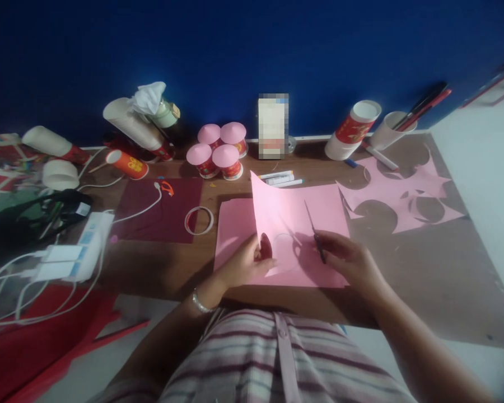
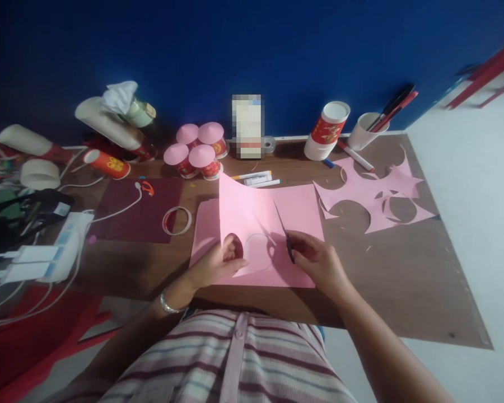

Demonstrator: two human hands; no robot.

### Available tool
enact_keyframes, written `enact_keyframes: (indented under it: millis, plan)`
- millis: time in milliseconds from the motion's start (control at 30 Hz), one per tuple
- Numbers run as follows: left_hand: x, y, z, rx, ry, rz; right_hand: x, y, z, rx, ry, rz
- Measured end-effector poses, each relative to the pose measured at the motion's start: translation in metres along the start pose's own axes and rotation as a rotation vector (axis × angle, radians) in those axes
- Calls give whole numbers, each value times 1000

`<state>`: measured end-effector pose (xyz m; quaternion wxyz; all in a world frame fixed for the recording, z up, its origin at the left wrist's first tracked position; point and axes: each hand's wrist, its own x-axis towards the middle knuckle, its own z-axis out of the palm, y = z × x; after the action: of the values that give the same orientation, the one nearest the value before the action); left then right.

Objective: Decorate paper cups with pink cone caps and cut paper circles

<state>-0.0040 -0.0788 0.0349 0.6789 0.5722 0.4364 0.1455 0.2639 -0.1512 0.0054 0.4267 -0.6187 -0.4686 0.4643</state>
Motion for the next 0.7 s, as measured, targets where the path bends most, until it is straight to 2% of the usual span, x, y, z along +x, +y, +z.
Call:
enact_keyframes:
  millis: [100,200,433,567,633,700]
  plan:
    - [11,4,4,176,81,-87,4,-2,-2,152,-16,68]
    - [23,11,5,314,95,-118,6,-2,-5,222,-7,99]
    - [36,20,14,272,166,-155,-1,3,-5,313,35,83]
    - [27,22,16,266,197,-209,-16,-13,-3,475,116,-5]
    - [14,21,13,280,291,-229,-25,-26,-3,577,104,-68]
    - [-6,16,8,335,450,-243,-33,-38,-2,659,34,-89]
